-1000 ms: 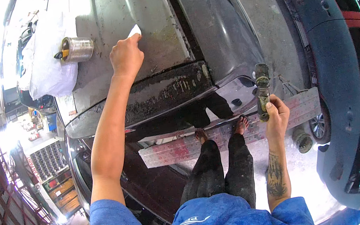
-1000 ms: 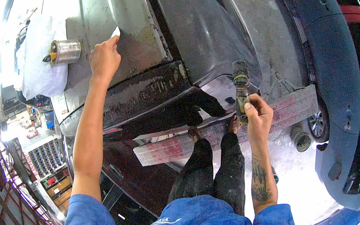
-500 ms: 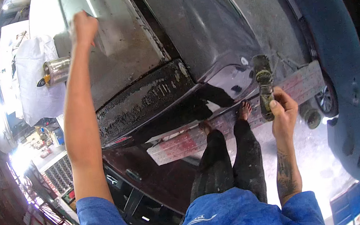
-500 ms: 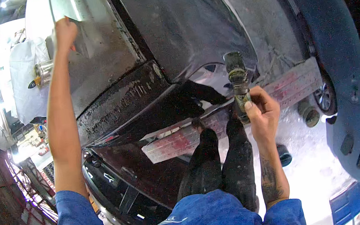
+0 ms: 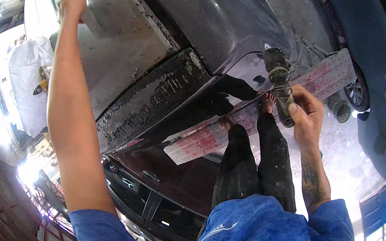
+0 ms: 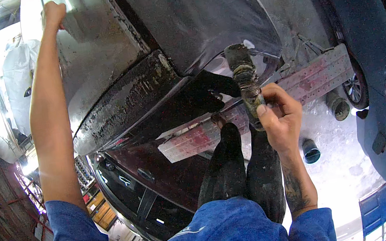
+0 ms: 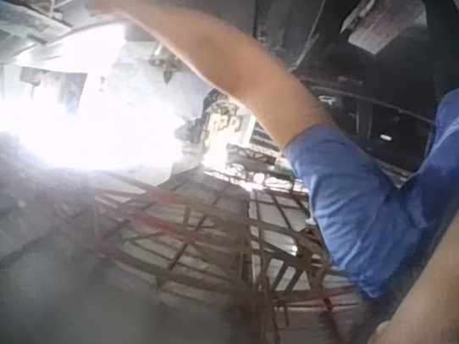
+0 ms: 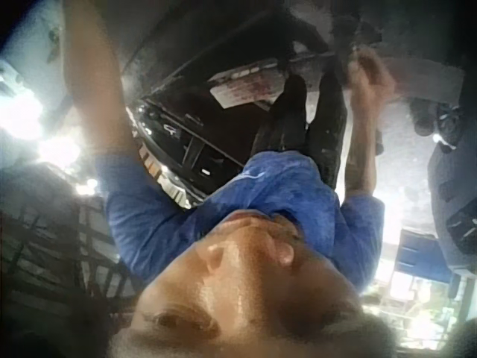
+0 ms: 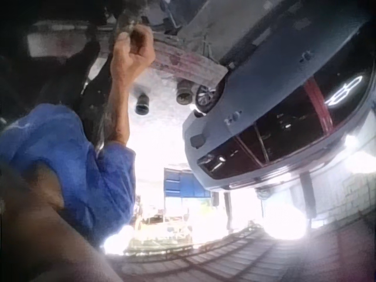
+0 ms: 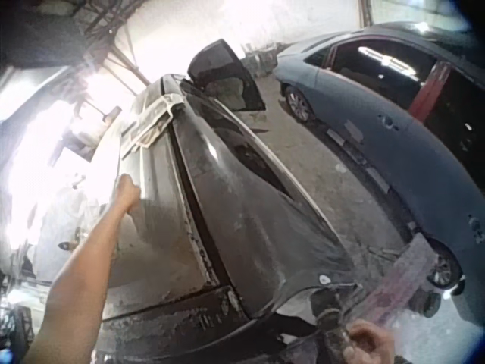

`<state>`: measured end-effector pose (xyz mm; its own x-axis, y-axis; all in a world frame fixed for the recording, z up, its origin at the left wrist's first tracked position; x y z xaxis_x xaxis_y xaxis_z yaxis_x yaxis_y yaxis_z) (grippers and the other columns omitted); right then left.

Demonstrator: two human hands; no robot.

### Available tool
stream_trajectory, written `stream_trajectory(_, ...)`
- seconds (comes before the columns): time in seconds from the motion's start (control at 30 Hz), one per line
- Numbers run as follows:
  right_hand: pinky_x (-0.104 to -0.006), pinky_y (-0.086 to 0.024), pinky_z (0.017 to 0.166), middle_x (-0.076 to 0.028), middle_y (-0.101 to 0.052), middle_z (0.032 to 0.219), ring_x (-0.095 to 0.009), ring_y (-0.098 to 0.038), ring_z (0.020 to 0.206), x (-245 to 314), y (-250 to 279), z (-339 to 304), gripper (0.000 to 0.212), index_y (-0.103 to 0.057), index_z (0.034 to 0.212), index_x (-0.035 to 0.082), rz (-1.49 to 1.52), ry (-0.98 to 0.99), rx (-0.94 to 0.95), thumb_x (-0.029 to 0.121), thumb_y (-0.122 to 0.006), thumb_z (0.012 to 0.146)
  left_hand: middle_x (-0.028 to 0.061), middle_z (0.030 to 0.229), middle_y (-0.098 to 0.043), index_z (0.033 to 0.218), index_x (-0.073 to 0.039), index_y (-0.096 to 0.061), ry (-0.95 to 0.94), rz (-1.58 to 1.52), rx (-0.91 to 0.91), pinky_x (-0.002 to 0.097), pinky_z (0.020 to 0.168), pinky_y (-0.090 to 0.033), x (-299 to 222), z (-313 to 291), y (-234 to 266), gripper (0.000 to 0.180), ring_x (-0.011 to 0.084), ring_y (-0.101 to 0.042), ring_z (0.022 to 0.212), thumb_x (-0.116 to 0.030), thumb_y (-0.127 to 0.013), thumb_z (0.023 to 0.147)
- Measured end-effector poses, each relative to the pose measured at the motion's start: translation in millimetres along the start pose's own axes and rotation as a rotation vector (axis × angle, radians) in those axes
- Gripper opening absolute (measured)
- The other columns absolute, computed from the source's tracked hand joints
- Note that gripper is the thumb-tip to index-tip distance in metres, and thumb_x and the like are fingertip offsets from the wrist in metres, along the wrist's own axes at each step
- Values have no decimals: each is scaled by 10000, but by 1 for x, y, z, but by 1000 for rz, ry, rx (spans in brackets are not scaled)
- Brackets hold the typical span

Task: The person applies a dark filler paste to the rear trunk lid of a car using a brush, then spreads and smooths it with a putty knife. The person repeatedly dips the brush into a can and works along the trunk edge and surface.

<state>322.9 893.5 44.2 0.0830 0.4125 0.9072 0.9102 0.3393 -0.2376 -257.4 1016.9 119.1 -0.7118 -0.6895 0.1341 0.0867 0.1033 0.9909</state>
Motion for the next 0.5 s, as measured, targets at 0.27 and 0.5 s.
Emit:
stream_trajectory(0.27,-248,-412,753,-73,-558,900,-131,-508,832,11,22,-4,193,-585,911,-74,6,108,-21,68,-624,786,219,927,-676,1074,-6,-642,-370,-116,-244,457,723,-519,-41,-225,29,207,381,-666,896,-56,-516,918)
stream_trajectory(0.5,-236,-422,747,-59,-552,909,-109,-512,820,4,32,-10,190,-584,919,-72,1,31,-70,75,-615,802,199,1007,-673,1048,-38,-650,-755,-136,-279,419,736,-549,-56,-326,-4,220,340,-680,917,21,-588,845)
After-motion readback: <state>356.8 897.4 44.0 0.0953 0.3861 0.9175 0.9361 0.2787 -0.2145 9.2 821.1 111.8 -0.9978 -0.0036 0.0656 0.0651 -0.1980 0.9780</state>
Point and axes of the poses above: each hand's wrist, its own z-axis towards the middle knuckle, its own y-axis out of the back of the hand, x = y × z, the point moved 2 cm from there along z, towards the middle knuckle
